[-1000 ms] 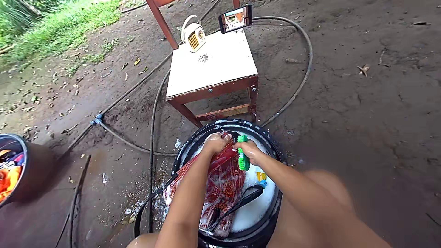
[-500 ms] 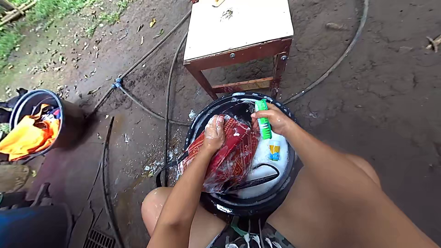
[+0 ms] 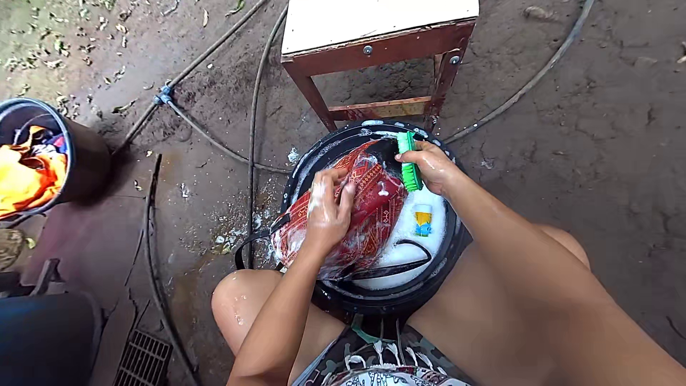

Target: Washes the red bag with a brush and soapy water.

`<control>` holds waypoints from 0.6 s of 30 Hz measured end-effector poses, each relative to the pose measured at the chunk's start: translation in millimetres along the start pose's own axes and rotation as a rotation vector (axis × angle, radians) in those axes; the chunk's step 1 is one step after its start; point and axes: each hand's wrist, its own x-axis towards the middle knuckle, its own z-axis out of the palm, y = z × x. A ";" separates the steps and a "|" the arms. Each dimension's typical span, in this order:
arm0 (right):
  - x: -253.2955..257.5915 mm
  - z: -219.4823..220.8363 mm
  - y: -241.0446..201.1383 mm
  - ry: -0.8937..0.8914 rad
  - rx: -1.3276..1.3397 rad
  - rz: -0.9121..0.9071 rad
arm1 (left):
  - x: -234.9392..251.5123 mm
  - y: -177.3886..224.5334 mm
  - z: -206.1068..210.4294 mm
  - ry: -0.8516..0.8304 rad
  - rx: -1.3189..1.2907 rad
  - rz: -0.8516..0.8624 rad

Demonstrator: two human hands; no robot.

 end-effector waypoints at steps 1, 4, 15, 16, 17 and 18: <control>0.9 -0.8 0.3 0.007 -0.004 0.005 | -12.0 -2.8 -1.4 -0.052 0.048 -0.029; 0.8 1.1 0.2 0.030 -0.008 0.011 | -42.9 -17.8 0.6 -0.225 0.111 -0.260; -40.6 33.3 -2.1 0.242 -0.728 -0.453 | -45.9 -33.2 7.5 -0.119 0.004 -0.490; -56.9 44.9 0.9 0.210 -0.851 -0.572 | -44.0 -32.2 6.3 -0.126 0.007 -0.516; -70.0 55.1 8.1 0.161 -0.974 -0.698 | -42.9 -31.4 5.9 -0.129 0.012 -0.533; -76.1 61.4 17.4 0.111 -1.079 -0.812 | -42.5 -31.4 6.4 -0.119 0.023 -0.534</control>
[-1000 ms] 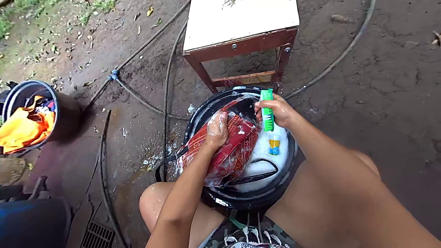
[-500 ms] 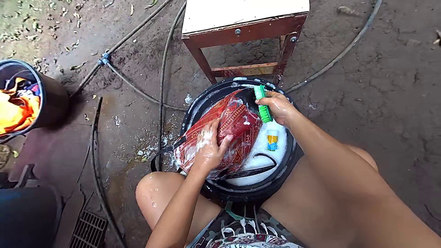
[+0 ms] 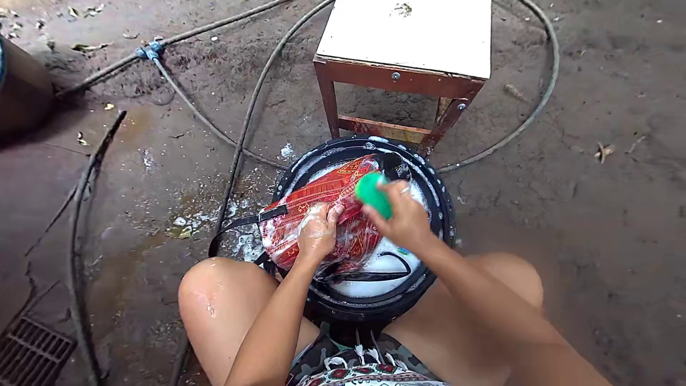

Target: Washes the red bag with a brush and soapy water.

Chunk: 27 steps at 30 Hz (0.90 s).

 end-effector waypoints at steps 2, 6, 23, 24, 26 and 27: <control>1.4 7.5 8.6 -0.039 -0.114 -0.069 | 2.5 0.5 -4.2 0.005 0.014 -0.009; 23.6 -0.4 29.2 -0.039 -0.151 0.257 | 6.3 -2.4 -3.2 -0.004 -0.010 -0.065; 4.0 5.2 8.3 -0.127 -0.107 0.341 | -14.4 22.6 11.7 0.011 0.063 0.005; 2.6 2.1 3.6 -0.121 -0.097 0.371 | -15.3 26.8 13.2 0.010 0.064 -0.003; -13.2 1.8 -17.0 -0.158 -0.036 0.337 | -17.5 29.9 18.2 0.020 0.067 -0.002; -20.9 3.5 -24.0 -0.188 -0.010 0.305 | -18.0 29.4 21.4 0.026 0.069 0.010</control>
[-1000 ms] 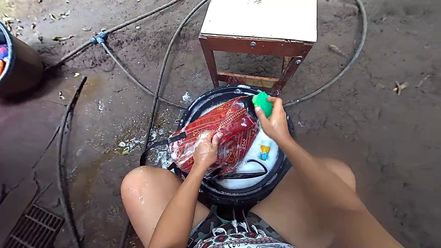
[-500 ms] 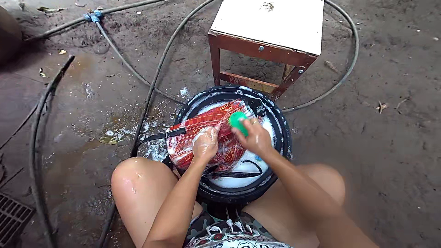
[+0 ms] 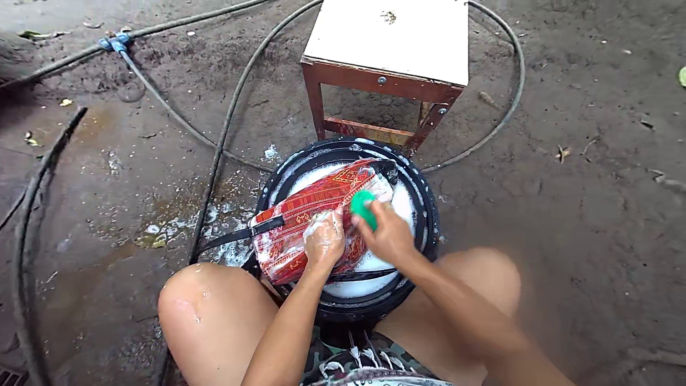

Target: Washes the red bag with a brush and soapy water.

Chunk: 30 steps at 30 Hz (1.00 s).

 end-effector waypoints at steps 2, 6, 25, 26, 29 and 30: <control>1.8 1.4 7.7 -0.038 -0.008 0.035 | -3.5 -4.3 6.1 0.032 -0.003 0.045; 15.8 -13.0 12.3 -0.087 0.081 0.312 | -14.3 -1.9 11.8 0.039 0.047 0.075; 0.9 13.4 -17.7 0.070 0.393 0.454 | -10.5 -15.4 17.1 0.130 -0.094 0.217; -10.5 22.2 -32.3 0.050 0.428 0.397 | -8.4 -17.6 17.1 0.140 -0.104 0.207; -2.0 24.0 -26.2 0.045 0.408 0.411 | -4.9 -22.0 14.3 0.122 -0.114 0.214; 9.8 20.4 -13.8 0.058 0.381 0.481 | -6.5 -23.1 16.2 0.121 -0.110 0.227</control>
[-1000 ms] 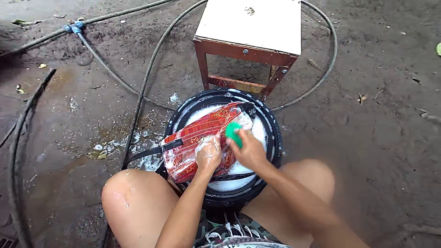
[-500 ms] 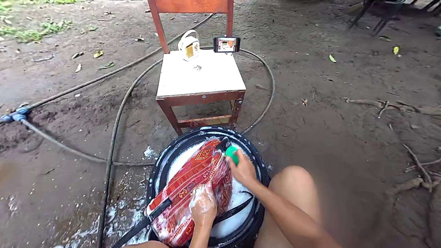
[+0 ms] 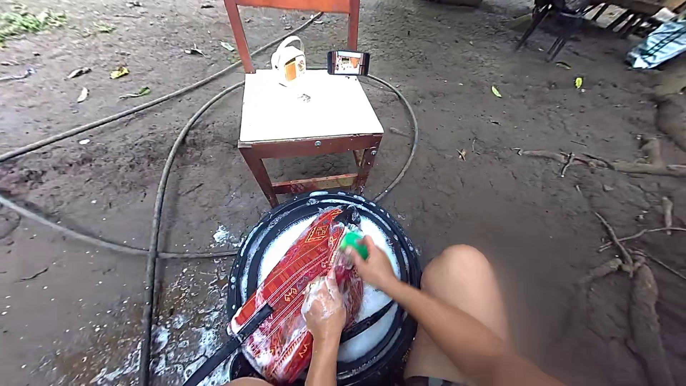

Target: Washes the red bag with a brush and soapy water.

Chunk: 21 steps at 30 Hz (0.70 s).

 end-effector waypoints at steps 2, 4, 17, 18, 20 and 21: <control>12.3 -0.6 -2.7 0.052 0.015 0.055 | 1.7 -1.3 4.4 0.032 -0.004 0.016; -16.3 10.0 -15.4 -0.022 0.075 -0.023 | 7.6 0.0 -1.6 0.014 -0.016 -0.029; -2.3 18.3 10.7 -0.012 0.016 -0.051 | 14.4 -6.3 -6.5 0.025 -0.030 -0.068; 13.5 14.7 17.4 0.060 0.026 -0.032 | 12.7 -6.8 -4.0 0.033 -0.023 -0.057; 18.3 15.8 11.8 0.137 0.069 -0.025 | 13.5 -8.2 0.9 0.079 -0.014 -0.034; 4.7 21.6 4.6 0.099 0.085 -0.044 | 14.3 -9.3 0.4 0.081 -0.010 -0.037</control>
